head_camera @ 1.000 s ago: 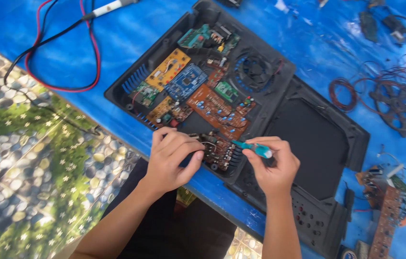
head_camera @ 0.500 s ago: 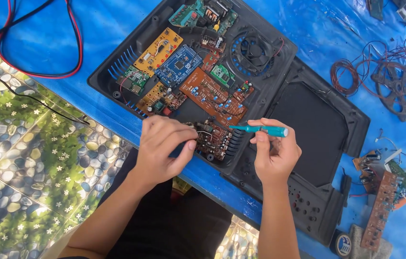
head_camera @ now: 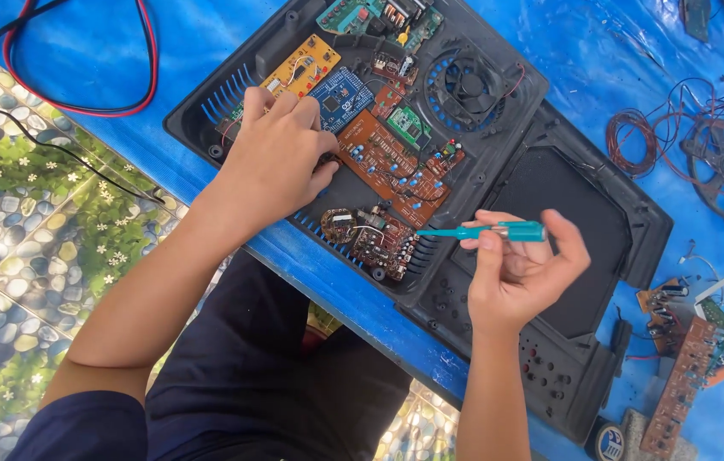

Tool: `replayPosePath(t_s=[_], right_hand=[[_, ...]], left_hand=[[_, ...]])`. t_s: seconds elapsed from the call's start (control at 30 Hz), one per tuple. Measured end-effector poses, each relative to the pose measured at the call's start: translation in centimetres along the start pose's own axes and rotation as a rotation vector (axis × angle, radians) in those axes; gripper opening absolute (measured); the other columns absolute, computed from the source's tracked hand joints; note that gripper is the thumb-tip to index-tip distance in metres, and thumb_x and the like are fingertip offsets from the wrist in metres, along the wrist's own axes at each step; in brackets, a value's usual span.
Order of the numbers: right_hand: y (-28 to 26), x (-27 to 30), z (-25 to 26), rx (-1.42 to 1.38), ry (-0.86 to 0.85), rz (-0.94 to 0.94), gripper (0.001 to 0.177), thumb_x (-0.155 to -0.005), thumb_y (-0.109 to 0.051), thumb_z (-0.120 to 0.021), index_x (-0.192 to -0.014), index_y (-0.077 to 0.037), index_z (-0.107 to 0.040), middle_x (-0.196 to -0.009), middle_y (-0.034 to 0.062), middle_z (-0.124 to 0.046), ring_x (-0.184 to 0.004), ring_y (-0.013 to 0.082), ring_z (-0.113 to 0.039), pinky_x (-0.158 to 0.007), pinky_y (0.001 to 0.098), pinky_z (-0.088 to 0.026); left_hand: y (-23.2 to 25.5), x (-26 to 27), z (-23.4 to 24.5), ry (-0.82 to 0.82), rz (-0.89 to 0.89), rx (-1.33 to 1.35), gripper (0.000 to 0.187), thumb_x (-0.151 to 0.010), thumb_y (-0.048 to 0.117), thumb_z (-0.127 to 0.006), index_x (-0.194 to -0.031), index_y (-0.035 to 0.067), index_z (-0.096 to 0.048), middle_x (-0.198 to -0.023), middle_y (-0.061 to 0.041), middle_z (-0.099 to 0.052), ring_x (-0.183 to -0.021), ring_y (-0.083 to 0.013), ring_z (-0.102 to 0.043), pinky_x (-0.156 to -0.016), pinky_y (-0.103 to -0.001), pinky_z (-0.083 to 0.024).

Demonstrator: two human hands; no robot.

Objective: Disassembling an induction cooker and inspecting the internal circuit boards with a diagnostic probe.

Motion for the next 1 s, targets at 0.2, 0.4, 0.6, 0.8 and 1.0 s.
replayPosePath(t_s=[0.2,0.4,0.6,0.8,1.0], right_hand=[[-0.6,0.1,-0.6,0.035,0.031,-0.129,0.037,-0.109,-0.007,-0.060,-0.135,-0.009,-0.034,-0.093,0.0284,-0.062,-0.088,0.0375,-0.074,-0.071,0.0403,-0.067],[-0.5,-0.1,-0.7,0.029,0.023,-0.122,0.036,-0.109,-0.009,-0.059,-0.135,-0.009,-0.034,-0.093,0.0301,-0.063,-0.085,0.0373,-0.074,-0.070,0.0407,-0.067],[-0.4,0.1,-0.6,0.035,0.032,-0.123,0.036,-0.109,-0.008,-0.059,-0.136,-0.010,-0.034,-0.091,0.0278,-0.062,-0.084,0.0362,-0.074,-0.070,0.0414,-0.067],[-0.5,-0.1,-0.6,0.030,0.029,-0.112,0.036,-0.109,-0.010,-0.060,-0.135,-0.011,-0.035,-0.087,0.0254,-0.063,-0.083,0.0346,-0.074,-0.071,0.0416,-0.067],[-0.5,-0.1,-0.4,-0.001,0.037,-0.094,0.035,-0.109,-0.009,-0.060,-0.135,-0.010,-0.036,-0.087,0.0240,-0.062,-0.084,0.0317,-0.074,-0.075,0.0428,-0.068]], left_hand=[[-1.2,-1.3,-1.6,-0.252,-0.012,0.038,0.015,-0.096,0.035,-0.076,-0.095,0.022,-0.084,-0.089,-0.006,-0.066,-0.092,-0.0318,-0.057,-0.092,-0.050,-0.033],[-1.3,-2.6,-3.2,-0.411,-0.019,0.099,0.015,-0.091,0.033,-0.080,-0.080,0.021,-0.079,-0.088,-0.001,-0.066,-0.089,-0.0258,-0.055,-0.097,-0.048,-0.028],[-1.1,-2.4,-2.8,-0.350,-0.085,0.136,0.019,-0.091,0.031,-0.081,-0.077,0.019,-0.078,-0.081,0.002,-0.068,-0.084,-0.0246,-0.052,-0.097,-0.048,-0.028],[-0.1,-1.6,-1.2,-0.320,-0.279,0.197,0.015,-0.098,0.035,-0.073,-0.095,0.023,-0.082,-0.088,0.004,-0.072,-0.091,-0.0259,-0.052,-0.102,-0.053,-0.026],[1.0,-0.6,1.0,-0.325,-0.413,0.192,0.023,-0.087,0.035,-0.079,-0.106,0.023,-0.079,-0.098,0.006,-0.074,-0.104,-0.0268,-0.060,-0.104,-0.053,-0.026]])
Point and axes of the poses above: each hand's wrist, its own x-axis away from the middle knuckle, its own z-axis out of the back of the hand, y = z × x, the point moved 10 cm from there along -x, towards the middle knuckle
